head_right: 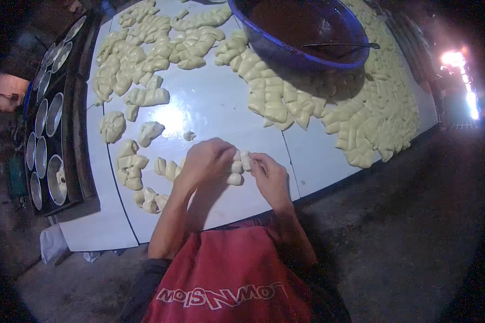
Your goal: The person prepares individual portions of dough by hand, dipping each piece into a dark liquid in a bowl and folding them before placing the finished rolls into round metal tins on a tray.
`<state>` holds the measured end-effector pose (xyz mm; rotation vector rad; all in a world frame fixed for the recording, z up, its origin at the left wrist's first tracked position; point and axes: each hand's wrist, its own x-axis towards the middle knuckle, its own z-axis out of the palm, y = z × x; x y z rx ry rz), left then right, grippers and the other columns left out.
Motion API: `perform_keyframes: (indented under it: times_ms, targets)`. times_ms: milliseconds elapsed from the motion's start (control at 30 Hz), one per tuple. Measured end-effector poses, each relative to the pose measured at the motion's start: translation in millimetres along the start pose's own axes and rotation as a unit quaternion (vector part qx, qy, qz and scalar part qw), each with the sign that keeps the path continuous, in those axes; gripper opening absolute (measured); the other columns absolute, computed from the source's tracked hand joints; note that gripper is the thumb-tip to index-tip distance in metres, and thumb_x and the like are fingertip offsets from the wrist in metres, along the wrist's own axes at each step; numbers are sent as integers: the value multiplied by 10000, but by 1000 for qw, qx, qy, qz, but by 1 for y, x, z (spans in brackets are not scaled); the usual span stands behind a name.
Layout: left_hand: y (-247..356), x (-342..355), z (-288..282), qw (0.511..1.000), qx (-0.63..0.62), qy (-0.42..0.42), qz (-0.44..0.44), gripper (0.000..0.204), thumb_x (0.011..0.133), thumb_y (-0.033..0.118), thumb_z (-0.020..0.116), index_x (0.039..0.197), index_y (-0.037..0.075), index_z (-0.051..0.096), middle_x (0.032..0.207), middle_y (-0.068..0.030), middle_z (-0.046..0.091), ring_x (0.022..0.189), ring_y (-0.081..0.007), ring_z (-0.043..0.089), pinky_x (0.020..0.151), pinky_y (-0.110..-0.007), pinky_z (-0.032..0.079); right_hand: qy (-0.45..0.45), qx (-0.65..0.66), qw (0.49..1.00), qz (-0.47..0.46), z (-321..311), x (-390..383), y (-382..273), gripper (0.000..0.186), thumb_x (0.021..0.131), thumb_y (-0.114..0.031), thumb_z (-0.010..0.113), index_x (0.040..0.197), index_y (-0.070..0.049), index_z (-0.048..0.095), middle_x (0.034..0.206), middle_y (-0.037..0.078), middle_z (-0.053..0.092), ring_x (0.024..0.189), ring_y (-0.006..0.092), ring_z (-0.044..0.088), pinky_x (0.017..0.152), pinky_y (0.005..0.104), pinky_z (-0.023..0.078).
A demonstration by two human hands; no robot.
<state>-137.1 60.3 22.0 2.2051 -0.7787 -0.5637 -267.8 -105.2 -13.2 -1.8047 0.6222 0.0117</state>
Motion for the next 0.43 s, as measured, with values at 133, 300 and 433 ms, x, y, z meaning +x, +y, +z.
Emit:
perform_keyframes:
  times_ms: [133, 300, 433]
  targets:
    - [-1, -4, -11, 995, 46, -81, -47, 304, 916, 315, 593, 1066, 81, 715, 977, -160, 705, 912, -363, 667, 797, -434, 521, -49, -106, 993, -26, -3, 0, -23, 220, 940, -166, 624, 1107, -27, 661, 994, 128, 706, 792, 224, 699, 716, 325, 550]
    - [-22, -39, -28, 985, -84, 148, -28, 388, 899, 248, 655, 1250, 87, 623, 1062, -176, 697, 973, -346, 677, 846, -428, 523, 37, -183, 975, -122, 4, -2, -57, 251, 920, -196, 657, 1122, -47, 645, 1071, 134, 653, 846, 264, 683, 743, 367, 543]
    - [-57, -85, -56, 965, 127, 226, -36, 443, 856, 240, 727, 1262, 110, 608, 1390, -202, 504, 1280, -361, 482, 1044, -448, 410, -59, -244, 934, -254, 42, 10, -89, 288, 898, -210, 685, 1152, -83, 636, 1074, 140, 660, 964, 297, 653, 863, 418, 505]
